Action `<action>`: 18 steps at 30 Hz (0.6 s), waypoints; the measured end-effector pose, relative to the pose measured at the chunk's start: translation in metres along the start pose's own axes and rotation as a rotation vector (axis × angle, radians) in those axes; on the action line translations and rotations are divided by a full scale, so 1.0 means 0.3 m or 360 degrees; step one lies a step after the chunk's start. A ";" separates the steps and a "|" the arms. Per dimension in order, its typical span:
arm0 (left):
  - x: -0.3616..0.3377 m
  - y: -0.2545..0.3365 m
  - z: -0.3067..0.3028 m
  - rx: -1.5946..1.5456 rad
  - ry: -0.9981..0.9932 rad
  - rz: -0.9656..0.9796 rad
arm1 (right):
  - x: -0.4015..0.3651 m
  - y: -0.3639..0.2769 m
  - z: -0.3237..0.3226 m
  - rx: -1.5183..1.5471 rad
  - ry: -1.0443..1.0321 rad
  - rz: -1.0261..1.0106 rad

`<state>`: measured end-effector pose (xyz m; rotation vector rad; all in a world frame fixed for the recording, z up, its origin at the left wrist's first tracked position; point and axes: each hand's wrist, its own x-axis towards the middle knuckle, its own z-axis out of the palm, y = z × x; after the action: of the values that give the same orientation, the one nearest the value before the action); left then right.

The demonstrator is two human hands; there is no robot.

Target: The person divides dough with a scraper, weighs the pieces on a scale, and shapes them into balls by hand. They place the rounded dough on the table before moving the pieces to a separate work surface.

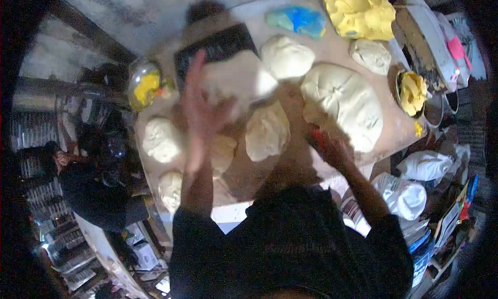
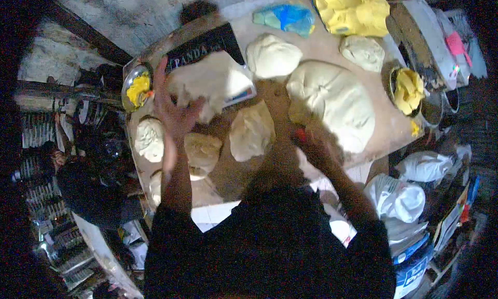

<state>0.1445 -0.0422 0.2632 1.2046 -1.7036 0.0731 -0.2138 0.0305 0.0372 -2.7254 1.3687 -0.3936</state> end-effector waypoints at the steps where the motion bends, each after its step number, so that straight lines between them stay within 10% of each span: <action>1: 0.053 -0.083 0.019 -0.0010 0.0032 0.0000 | 0.048 -0.063 -0.117 0.0329 -0.0188 0.0271; 3: 0.137 -0.241 0.065 -0.0190 -0.0331 -0.0472 | 0.070 -0.145 -0.228 0.0673 -0.0196 0.0556; 8: 0.131 -0.534 0.240 -0.0496 -0.0133 -0.0462 | -0.080 -0.197 -0.384 0.0663 0.0071 0.1186; 12: 0.090 -0.639 0.232 0.0207 -0.0540 -0.0489 | -0.237 -0.177 -0.348 0.0615 0.0353 0.1426; 14: 0.209 -0.449 0.156 0.0856 -0.1514 -0.0615 | -0.288 -0.132 -0.294 0.0558 0.0423 0.1434; 15: 0.181 -0.354 0.129 0.1386 -0.0957 -0.0083 | -0.332 -0.100 -0.260 0.0463 0.0352 0.1394; 18: 0.123 -0.296 0.128 0.0949 -0.0464 -0.0080 | -0.326 -0.058 -0.251 0.0678 0.0512 0.1165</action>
<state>0.1836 -0.1325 0.2309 1.7625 -1.9746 0.4165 -0.2756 0.1230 0.0937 -1.7225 1.9466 -0.9352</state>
